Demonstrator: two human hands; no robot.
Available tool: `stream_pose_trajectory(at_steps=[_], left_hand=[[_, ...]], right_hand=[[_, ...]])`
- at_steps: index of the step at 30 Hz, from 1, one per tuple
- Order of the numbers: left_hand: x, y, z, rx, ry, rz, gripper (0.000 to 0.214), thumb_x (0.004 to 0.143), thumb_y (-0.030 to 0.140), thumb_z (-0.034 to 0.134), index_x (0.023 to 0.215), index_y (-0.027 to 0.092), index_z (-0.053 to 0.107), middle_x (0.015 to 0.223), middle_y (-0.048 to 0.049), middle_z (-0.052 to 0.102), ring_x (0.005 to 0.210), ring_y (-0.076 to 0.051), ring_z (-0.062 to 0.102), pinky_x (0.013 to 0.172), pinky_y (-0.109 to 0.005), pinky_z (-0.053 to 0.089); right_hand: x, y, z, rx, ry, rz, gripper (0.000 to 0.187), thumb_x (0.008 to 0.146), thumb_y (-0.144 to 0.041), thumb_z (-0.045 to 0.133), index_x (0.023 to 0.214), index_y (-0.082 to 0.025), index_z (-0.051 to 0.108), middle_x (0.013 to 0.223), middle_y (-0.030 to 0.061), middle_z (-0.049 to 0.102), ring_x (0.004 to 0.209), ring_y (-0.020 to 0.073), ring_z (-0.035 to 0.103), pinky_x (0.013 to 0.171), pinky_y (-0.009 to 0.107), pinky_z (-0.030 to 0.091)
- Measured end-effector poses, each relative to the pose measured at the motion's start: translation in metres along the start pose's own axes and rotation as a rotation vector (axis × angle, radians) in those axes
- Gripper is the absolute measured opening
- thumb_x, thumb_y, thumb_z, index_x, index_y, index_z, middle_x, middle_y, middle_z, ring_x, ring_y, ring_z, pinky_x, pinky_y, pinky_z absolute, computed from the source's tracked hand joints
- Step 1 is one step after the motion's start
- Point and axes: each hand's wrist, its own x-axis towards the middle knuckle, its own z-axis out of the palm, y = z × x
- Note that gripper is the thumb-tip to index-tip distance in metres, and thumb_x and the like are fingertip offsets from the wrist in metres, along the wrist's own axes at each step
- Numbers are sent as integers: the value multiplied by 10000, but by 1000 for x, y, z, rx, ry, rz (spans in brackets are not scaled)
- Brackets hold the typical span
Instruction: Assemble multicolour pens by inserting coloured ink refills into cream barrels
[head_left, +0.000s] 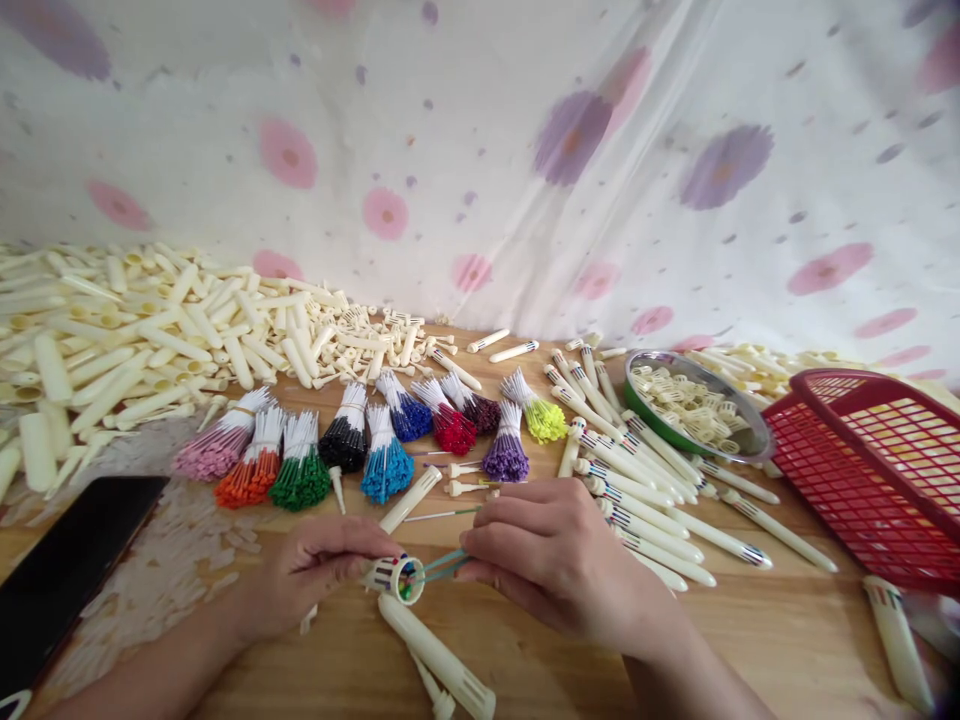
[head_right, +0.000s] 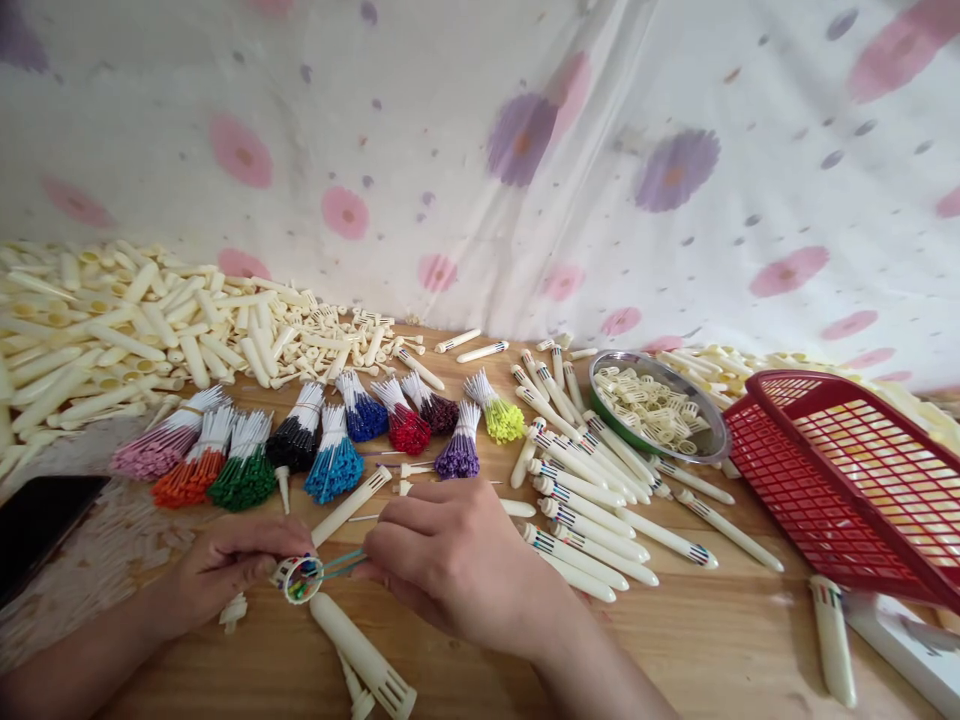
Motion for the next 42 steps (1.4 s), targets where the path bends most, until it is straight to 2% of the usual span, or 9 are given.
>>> stream_pose_trajectory(at_steps=[7, 19, 22, 27, 31, 37, 42], left_hand=[[-3, 1, 1, 40, 9, -92, 219, 869, 337, 559, 1004, 324, 732, 897, -14, 763, 751, -157, 681, 683, -209, 502], [1, 8, 4, 8, 3, -95, 203, 852, 344, 580, 980, 335, 738, 868, -9, 771, 711, -143, 683, 643, -185, 504], [1, 9, 4, -1, -6, -117, 204, 842, 357, 592, 968, 314, 746, 854, -25, 770, 719, -153, 689, 651, -195, 514], [0, 3, 6, -116, -24, -209, 253, 842, 399, 577, 980, 268, 744, 772, -40, 755, 567, -120, 657, 527, -172, 502], [-1, 2, 9, -144, -46, -231, 318, 832, 447, 572, 979, 224, 744, 736, -57, 744, 529, -111, 633, 495, -170, 482], [-2, 5, 10, -112, 49, -295, 361, 790, 492, 602, 932, 197, 753, 664, -50, 722, 513, -132, 624, 500, -217, 495], [-1, 5, 8, -114, 92, -284, 359, 763, 505, 625, 883, 192, 753, 742, -63, 747, 546, -154, 642, 524, -251, 522]], right_hand=[[2, -3, 3, -15, -42, -28, 209, 922, -200, 478, 792, -131, 626, 679, 18, 603, 590, 117, 466, 536, 254, 319], [3, -8, 5, -72, 13, -28, 255, 932, -192, 460, 730, -137, 607, 628, 6, 572, 536, 106, 423, 505, 254, 279], [3, -9, 6, -87, 22, -37, 277, 932, -194, 457, 697, -136, 591, 601, 1, 544, 520, 106, 401, 499, 258, 256], [2, -10, 7, -128, 28, -49, 284, 914, -153, 473, 644, -137, 559, 575, -5, 504, 506, 104, 368, 487, 264, 218], [1, -11, 7, -130, 22, -61, 282, 919, -158, 473, 650, -136, 555, 576, -7, 506, 506, 100, 376, 478, 260, 214], [1, -11, 12, -66, 50, 15, 244, 939, -218, 458, 757, -135, 597, 623, 3, 564, 529, 100, 460, 499, 239, 291], [1, -8, 8, -29, 67, 54, 166, 915, -219, 503, 811, -132, 599, 647, 6, 574, 549, 107, 470, 512, 239, 319]])
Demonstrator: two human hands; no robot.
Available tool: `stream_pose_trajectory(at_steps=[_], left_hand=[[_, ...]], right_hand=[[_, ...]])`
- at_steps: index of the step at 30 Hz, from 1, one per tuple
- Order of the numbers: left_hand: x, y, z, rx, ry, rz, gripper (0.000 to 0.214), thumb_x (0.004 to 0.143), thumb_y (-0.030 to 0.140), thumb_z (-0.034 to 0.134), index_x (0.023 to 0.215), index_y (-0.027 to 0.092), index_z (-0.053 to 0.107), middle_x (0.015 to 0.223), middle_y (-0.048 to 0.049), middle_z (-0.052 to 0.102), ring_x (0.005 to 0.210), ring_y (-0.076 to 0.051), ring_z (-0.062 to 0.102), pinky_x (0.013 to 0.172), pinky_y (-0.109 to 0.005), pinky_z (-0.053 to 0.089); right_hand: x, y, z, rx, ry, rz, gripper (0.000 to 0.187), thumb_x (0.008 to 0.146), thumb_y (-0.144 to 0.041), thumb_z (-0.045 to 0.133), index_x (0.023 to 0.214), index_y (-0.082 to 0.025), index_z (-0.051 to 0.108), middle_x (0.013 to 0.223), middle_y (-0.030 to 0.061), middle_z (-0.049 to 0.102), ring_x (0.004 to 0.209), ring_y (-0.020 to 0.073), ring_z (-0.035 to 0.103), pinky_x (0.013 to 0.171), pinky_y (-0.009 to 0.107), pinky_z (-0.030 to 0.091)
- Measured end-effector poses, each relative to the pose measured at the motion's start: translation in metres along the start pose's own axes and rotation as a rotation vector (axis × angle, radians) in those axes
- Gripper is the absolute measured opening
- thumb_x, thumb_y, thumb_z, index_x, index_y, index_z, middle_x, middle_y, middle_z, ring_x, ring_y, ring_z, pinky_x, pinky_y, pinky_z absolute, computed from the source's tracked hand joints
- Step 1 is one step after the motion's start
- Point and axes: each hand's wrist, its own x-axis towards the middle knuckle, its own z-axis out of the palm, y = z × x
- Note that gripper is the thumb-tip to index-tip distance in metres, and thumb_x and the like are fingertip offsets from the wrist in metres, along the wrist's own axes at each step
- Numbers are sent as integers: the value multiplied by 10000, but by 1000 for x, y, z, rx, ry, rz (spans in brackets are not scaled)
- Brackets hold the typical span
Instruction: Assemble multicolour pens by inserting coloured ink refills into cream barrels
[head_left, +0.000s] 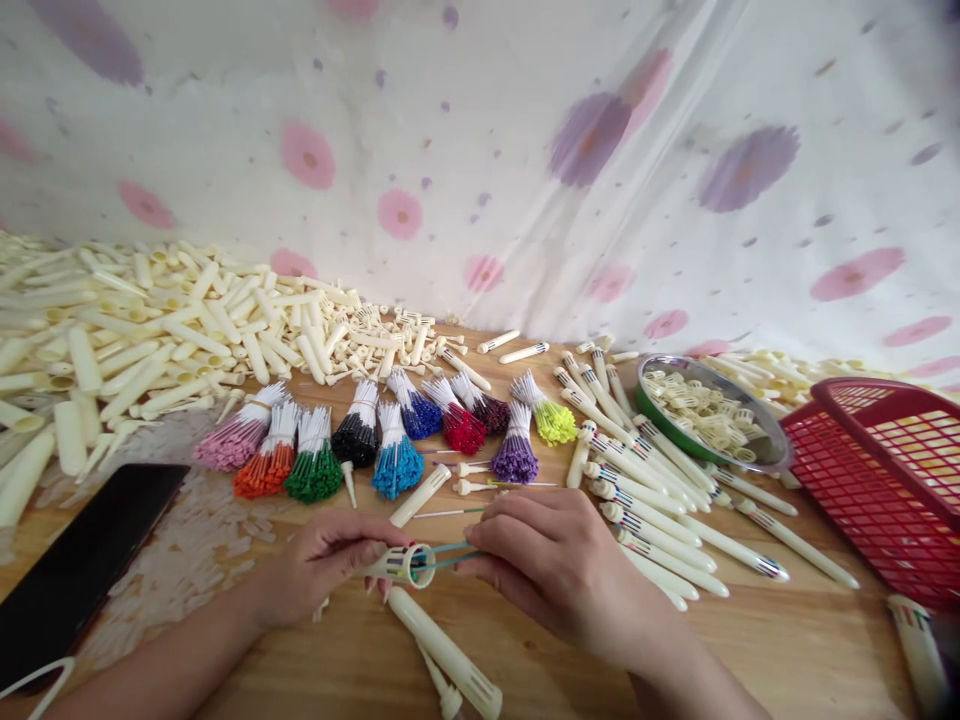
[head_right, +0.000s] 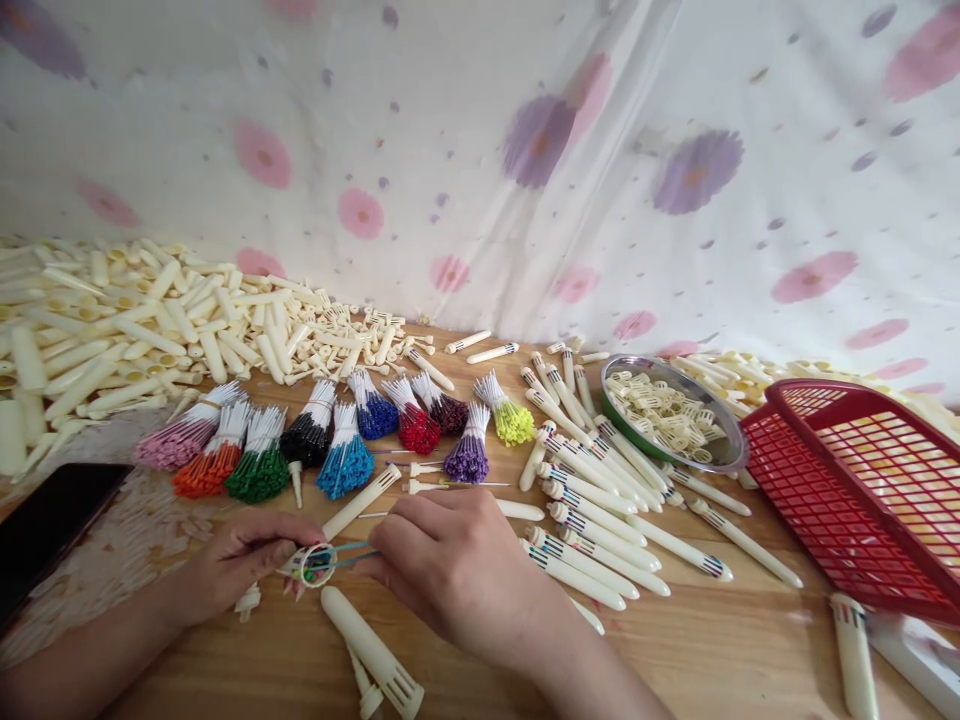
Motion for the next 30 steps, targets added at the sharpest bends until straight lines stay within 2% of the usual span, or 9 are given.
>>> stream_pose_trajectory(at_steps=[3, 5, 9, 13, 19, 30], left_hand=[[0, 2, 0, 14, 9, 0, 369, 751, 519, 631, 858, 188, 753, 769, -70, 751, 598, -173, 658, 561, -267, 536], [0, 3, 0, -6, -1, -29, 385, 750, 529, 627, 845, 177, 749, 727, -67, 738, 563, -159, 640, 534, -253, 522], [-1, -2, -1, -86, -107, -177, 466, 757, 562, 601, 881, 129, 723, 592, -48, 666, 420, -99, 544, 393, -186, 416], [0, -2, 1, -117, -181, -316, 494, 742, 583, 604, 911, 128, 695, 490, 15, 580, 318, -36, 409, 314, -131, 278], [5, 9, 8, -134, -197, -474, 498, 684, 605, 643, 884, 149, 662, 471, 39, 570, 325, -51, 428, 307, -139, 237], [7, 8, 8, -143, -214, -501, 539, 674, 611, 649, 937, 141, 658, 481, 46, 565, 334, -54, 422, 313, -153, 216]], right_hand=[[-2, 4, -7, 23, 9, 28, 166, 910, -232, 517, 791, -141, 588, 645, 5, 573, 543, 101, 456, 508, 231, 320], [-2, 6, -10, 36, 3, 18, 162, 910, -238, 519, 801, -144, 594, 656, 10, 585, 555, 101, 468, 517, 229, 327], [-2, 8, -10, 41, 9, -79, 142, 904, -213, 525, 827, -135, 615, 703, 34, 622, 596, 116, 502, 537, 248, 338], [2, 2, -4, -3, 37, -161, 147, 896, -159, 514, 815, -127, 633, 682, 29, 627, 544, 117, 437, 499, 270, 297], [6, -3, 4, -106, 32, -227, 253, 934, -185, 448, 776, -147, 642, 651, 12, 608, 551, 128, 414, 497, 288, 254], [6, -4, 4, -137, 3, -232, 284, 937, -165, 436, 732, -153, 633, 659, 5, 606, 545, 120, 399, 482, 291, 234]])
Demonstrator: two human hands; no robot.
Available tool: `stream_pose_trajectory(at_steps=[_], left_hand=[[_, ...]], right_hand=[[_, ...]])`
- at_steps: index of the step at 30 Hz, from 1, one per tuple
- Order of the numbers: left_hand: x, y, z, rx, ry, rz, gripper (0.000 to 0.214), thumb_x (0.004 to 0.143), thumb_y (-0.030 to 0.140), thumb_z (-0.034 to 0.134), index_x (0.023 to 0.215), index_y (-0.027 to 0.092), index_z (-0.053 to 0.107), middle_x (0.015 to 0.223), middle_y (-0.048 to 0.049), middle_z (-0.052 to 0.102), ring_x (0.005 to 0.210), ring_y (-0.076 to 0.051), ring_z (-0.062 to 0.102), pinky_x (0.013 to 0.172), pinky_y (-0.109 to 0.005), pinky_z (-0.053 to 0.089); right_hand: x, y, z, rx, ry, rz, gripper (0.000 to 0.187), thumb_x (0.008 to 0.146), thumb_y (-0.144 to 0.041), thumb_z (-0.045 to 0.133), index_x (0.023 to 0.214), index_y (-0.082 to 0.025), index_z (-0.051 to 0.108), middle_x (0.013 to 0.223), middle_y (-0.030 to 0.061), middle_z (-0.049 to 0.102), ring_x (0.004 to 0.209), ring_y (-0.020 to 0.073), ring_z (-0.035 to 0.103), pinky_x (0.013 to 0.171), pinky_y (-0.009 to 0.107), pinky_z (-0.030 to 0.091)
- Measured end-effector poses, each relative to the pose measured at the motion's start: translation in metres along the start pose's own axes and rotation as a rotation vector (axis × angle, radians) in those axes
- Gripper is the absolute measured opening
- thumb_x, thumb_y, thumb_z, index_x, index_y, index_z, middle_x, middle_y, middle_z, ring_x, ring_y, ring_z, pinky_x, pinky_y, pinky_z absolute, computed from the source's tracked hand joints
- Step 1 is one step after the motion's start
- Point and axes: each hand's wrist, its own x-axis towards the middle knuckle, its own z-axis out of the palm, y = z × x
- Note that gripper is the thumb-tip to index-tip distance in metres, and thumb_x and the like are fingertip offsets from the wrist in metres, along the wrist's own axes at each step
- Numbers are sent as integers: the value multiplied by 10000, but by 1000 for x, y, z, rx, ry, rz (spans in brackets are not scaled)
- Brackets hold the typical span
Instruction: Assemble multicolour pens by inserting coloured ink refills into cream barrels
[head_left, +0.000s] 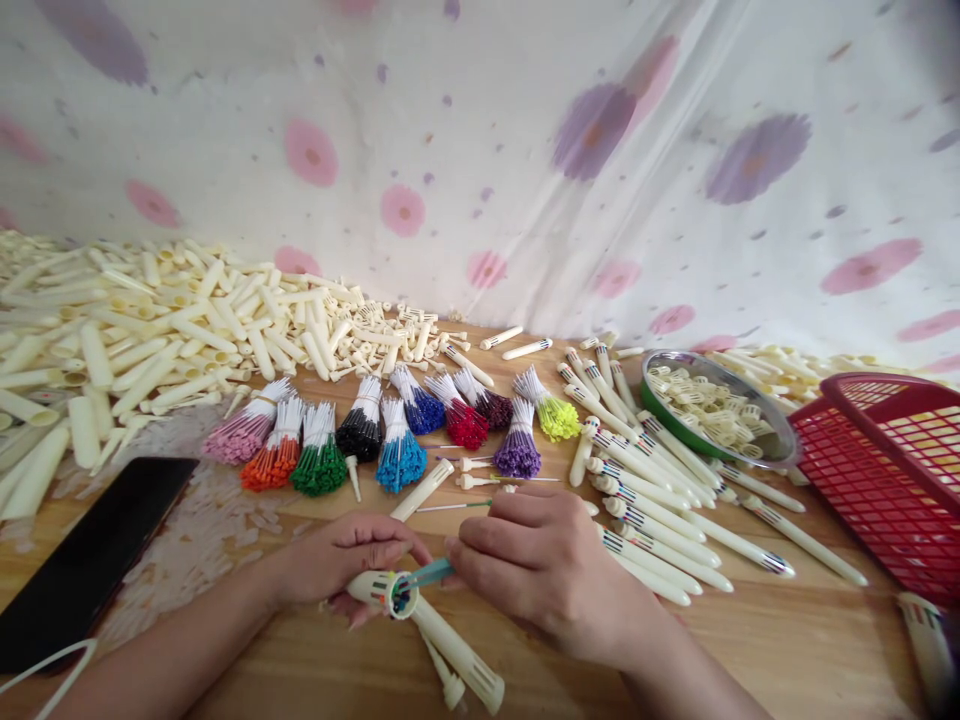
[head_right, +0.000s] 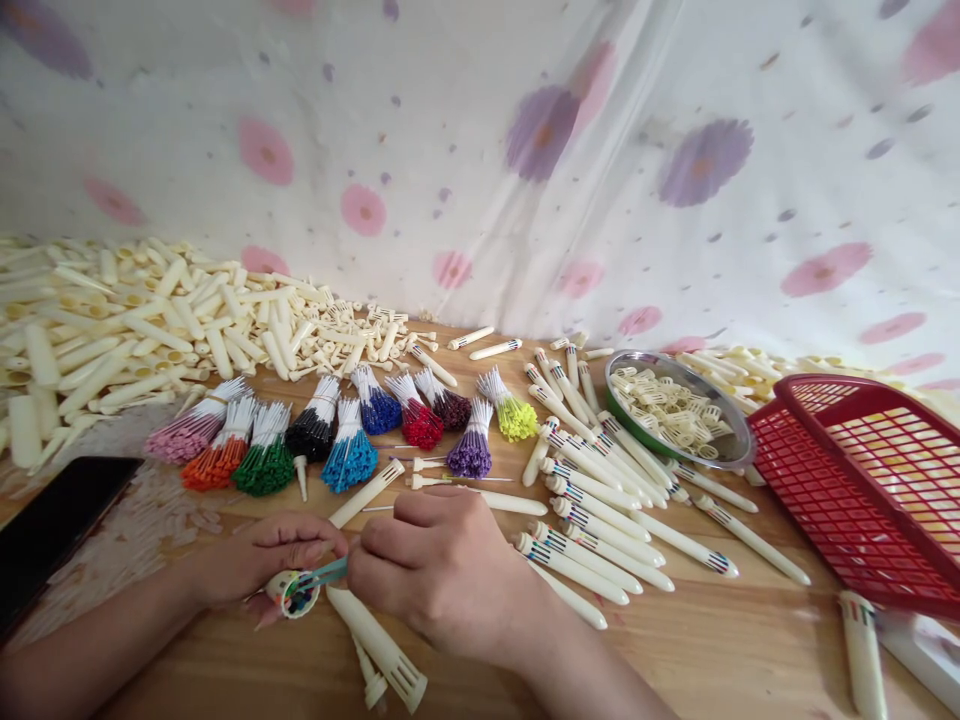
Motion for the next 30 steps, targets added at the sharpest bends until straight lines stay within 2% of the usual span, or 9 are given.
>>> stream_pose_trajectory(at_steps=[10, 14, 18, 23, 26, 30], left_hand=[[-3, 4, 2, 35, 27, 4, 489, 723, 570, 629, 968, 147, 659, 486, 43, 561, 346, -62, 428, 317, -158, 231], [-3, 3, 1, 63, 34, 32, 503, 728, 584, 609, 970, 146, 656, 464, 47, 552, 344, -61, 413, 325, -159, 223], [-2, 0, -2, 118, 137, 81, 550, 748, 603, 566, 1045, 146, 638, 455, 43, 559, 354, -66, 420, 346, -155, 257], [2, -6, -4, 201, 285, 222, 514, 800, 580, 506, 1100, 177, 615, 569, 22, 601, 438, -89, 512, 390, -161, 341], [3, -9, -4, 288, 373, 294, 432, 866, 511, 446, 1127, 204, 604, 581, 30, 583, 431, -85, 507, 388, -163, 347], [4, -11, -4, 362, 418, 346, 407, 894, 461, 415, 1144, 197, 597, 572, 24, 593, 405, -82, 480, 379, -165, 351]], right_hand=[[0, -3, 2, 20, -15, 21, 262, 932, -168, 456, 727, -147, 619, 603, -9, 565, 518, 111, 401, 477, 277, 245], [-1, -3, 4, 80, -25, 91, 271, 933, -201, 459, 712, -149, 607, 608, -9, 574, 523, 103, 431, 489, 271, 261], [-2, -3, 6, 144, -74, 225, 308, 933, -246, 459, 665, -152, 577, 586, -13, 558, 504, 92, 436, 491, 254, 263], [-4, -3, 9, 121, -55, 347, 296, 918, -267, 491, 654, -158, 566, 565, -24, 538, 500, 93, 432, 514, 243, 280], [-5, -2, 11, 105, -70, 357, 294, 915, -266, 496, 650, -159, 565, 567, -23, 537, 505, 94, 433, 515, 243, 278], [-4, 1, 10, 57, -73, 281, 298, 926, -229, 471, 658, -151, 573, 568, -19, 534, 503, 97, 419, 509, 250, 273]])
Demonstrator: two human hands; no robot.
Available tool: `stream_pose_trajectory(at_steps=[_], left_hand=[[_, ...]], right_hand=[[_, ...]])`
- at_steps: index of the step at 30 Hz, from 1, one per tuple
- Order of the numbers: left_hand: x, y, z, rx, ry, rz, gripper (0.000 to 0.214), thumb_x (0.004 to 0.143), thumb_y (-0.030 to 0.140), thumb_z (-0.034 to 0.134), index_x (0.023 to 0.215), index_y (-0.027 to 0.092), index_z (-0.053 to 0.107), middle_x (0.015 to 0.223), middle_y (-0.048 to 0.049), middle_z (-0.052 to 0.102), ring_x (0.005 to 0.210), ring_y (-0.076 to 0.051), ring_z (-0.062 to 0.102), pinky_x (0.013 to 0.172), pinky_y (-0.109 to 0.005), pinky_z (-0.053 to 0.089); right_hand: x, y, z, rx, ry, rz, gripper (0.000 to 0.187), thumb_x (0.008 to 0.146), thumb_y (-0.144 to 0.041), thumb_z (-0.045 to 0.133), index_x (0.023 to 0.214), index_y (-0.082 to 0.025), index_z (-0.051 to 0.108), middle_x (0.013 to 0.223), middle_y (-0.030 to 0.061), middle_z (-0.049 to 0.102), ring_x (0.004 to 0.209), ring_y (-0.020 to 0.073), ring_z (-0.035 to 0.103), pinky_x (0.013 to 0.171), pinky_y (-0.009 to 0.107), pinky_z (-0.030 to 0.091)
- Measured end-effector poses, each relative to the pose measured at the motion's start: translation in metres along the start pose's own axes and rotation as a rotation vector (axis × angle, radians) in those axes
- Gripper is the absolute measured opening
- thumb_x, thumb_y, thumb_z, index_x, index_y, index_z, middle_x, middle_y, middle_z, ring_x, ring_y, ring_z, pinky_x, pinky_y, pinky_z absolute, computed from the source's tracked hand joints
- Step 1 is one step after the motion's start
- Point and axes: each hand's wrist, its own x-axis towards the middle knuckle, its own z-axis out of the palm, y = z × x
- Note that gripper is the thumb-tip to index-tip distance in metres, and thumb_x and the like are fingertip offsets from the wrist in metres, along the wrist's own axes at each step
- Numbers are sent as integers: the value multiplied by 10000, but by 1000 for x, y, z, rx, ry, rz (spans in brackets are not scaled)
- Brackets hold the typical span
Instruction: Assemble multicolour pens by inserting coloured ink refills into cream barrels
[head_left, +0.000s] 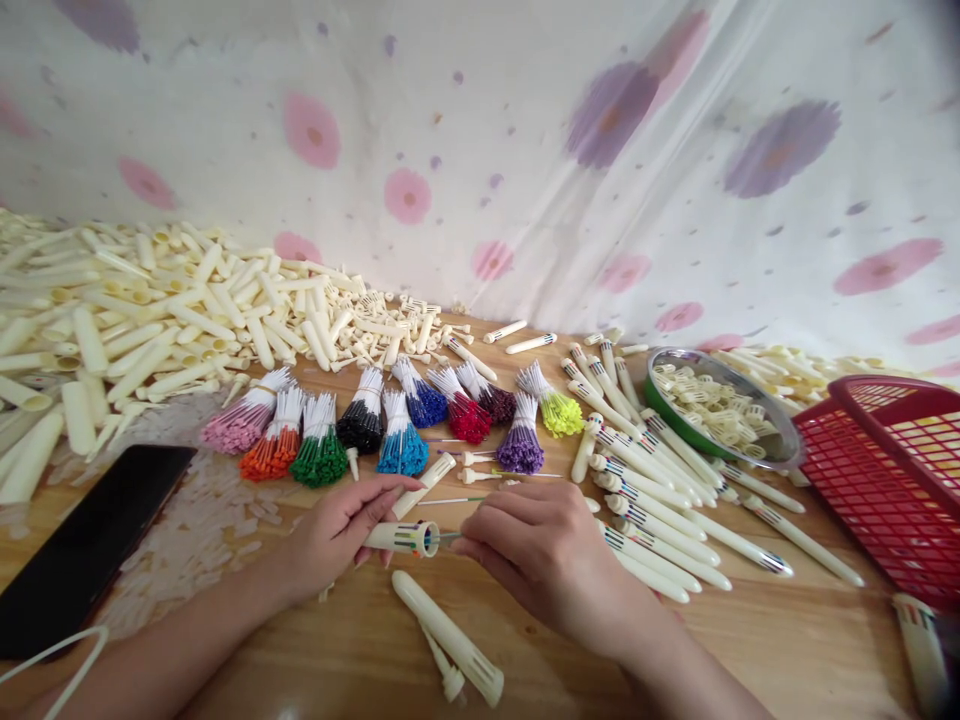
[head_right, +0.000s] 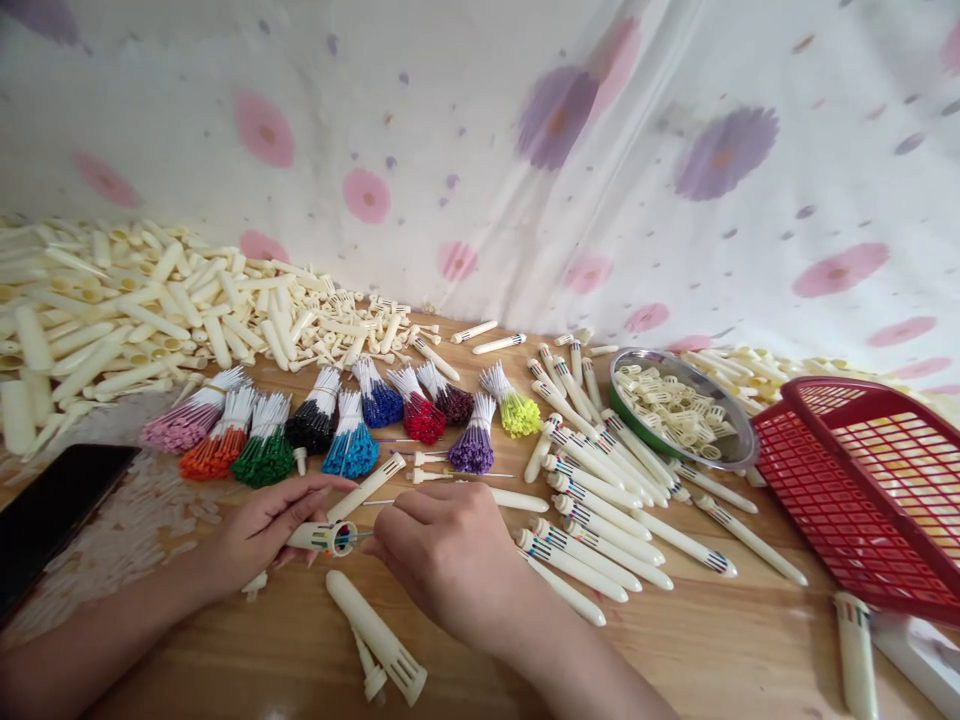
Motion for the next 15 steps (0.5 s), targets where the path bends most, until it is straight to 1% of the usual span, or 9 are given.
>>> stream_pose_trajectory(at_steps=[3, 5, 8, 11, 12, 13, 15], left_hand=[[0, -3, 0, 9, 16, 31, 391, 902, 437, 409, 1138, 190, 598, 572, 20, 599, 411, -87, 482, 381, -168, 357], [0, -5, 0, -3, 33, 62, 378, 908, 428, 400, 1134, 197, 598, 561, 26, 598, 400, -83, 463, 379, -168, 354], [-1, -9, -2, -52, 76, 123, 343, 909, 419, 411, 1102, 217, 610, 575, 34, 601, 403, -79, 457, 392, -169, 371], [-1, -8, -4, -111, 118, 188, 297, 901, 414, 446, 1050, 236, 631, 615, 31, 618, 462, -94, 510, 461, -187, 434], [-1, -8, -5, -135, 128, 207, 286, 895, 416, 461, 1035, 239, 638, 619, 31, 621, 488, -102, 529, 486, -195, 449], [-1, -7, -5, -161, 137, 222, 278, 888, 419, 477, 1020, 239, 643, 623, 29, 622, 512, -109, 543, 506, -201, 457], [-1, -5, -7, -221, 144, 239, 270, 876, 424, 504, 996, 230, 649, 621, 27, 610, 532, -113, 543, 511, -203, 448]], right_hand=[[1, 2, -4, -11, -10, -87, 286, 933, -182, 439, 697, -146, 597, 592, -7, 552, 520, 107, 425, 512, 253, 280], [0, 5, -7, -15, -21, -109, 252, 929, -159, 441, 745, -142, 612, 619, 2, 573, 537, 113, 445, 522, 250, 289], [-3, 10, -13, 6, -29, -48, 203, 927, -198, 467, 800, -144, 615, 668, 19, 602, 579, 119, 498, 548, 239, 310], [-4, 18, -16, 49, -49, 85, 205, 918, -282, 498, 796, -153, 601, 688, 24, 609, 608, 122, 534, 557, 224, 326], [-3, 21, -15, 46, -88, 136, 200, 909, -294, 516, 788, -157, 597, 694, 23, 613, 613, 124, 542, 559, 222, 330], [-2, 24, -14, 28, -155, 189, 186, 894, -293, 540, 776, -160, 596, 700, 22, 621, 625, 129, 552, 565, 223, 334], [0, 30, -8, -28, -355, 279, 136, 855, -269, 595, 766, -167, 608, 732, 27, 652, 675, 153, 587, 580, 233, 340]])
